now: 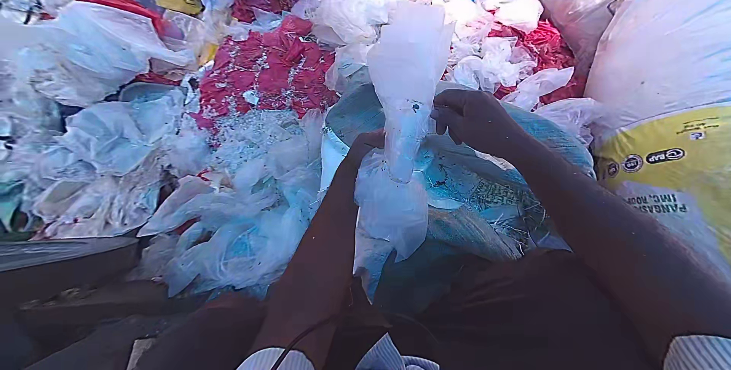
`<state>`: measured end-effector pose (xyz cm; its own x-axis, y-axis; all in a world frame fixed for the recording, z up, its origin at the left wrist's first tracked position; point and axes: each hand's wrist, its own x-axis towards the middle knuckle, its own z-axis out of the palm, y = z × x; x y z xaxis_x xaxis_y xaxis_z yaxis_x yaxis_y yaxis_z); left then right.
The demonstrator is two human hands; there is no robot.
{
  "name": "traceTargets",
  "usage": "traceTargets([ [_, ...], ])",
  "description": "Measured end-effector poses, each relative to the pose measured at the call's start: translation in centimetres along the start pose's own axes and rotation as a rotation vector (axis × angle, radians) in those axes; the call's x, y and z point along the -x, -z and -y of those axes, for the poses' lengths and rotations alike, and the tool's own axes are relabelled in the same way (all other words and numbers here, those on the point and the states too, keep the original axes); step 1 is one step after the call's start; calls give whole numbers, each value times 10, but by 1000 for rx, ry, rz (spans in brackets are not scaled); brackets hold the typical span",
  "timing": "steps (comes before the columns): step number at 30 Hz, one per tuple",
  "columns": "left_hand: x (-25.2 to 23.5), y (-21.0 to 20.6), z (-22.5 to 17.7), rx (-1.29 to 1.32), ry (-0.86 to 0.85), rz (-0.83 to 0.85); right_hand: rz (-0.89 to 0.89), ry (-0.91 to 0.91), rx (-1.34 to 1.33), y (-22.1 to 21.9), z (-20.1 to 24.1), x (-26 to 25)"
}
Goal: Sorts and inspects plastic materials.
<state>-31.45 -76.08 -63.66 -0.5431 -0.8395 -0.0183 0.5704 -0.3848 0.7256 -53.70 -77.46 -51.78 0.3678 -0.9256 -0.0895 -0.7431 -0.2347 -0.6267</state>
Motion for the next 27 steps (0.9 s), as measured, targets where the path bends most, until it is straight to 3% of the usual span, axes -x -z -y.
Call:
traceTargets([
  [2, -11, 0, -13, -425, 265, -231, -84, 13, 127, 3, -5, -1],
  [3, -18, 7, -15, -537, 317, -307, -111, -2, 195, 6, -9, -2],
  [5, -27, 15, -21, -600, 250, -392, -159, -66, 285, 8, -13, -3],
  [8, -30, 3, -30, -532, 77, -205, -207, -116, 275, 9, -12, -4],
  [10, -33, -20, -24, -560, 39, -132, -154, -100, 91, 11, -9, -5],
  [13, -40, -40, -4, -557, 8, -186, 8, -71, -379, 5, -3, -7],
  [15, -44, -41, 4, -507, -50, -266, 60, -86, -542, 4, -1, -4],
  [20, -39, -5, -5, -360, -215, -525, -70, -109, -555, 24, -18, 3],
  [23, -34, 17, -7, -185, -287, -468, -110, -167, -459, 29, -31, 4],
  [27, -29, 16, -8, -62, -339, -385, -167, -205, -374, 36, -52, 1],
])
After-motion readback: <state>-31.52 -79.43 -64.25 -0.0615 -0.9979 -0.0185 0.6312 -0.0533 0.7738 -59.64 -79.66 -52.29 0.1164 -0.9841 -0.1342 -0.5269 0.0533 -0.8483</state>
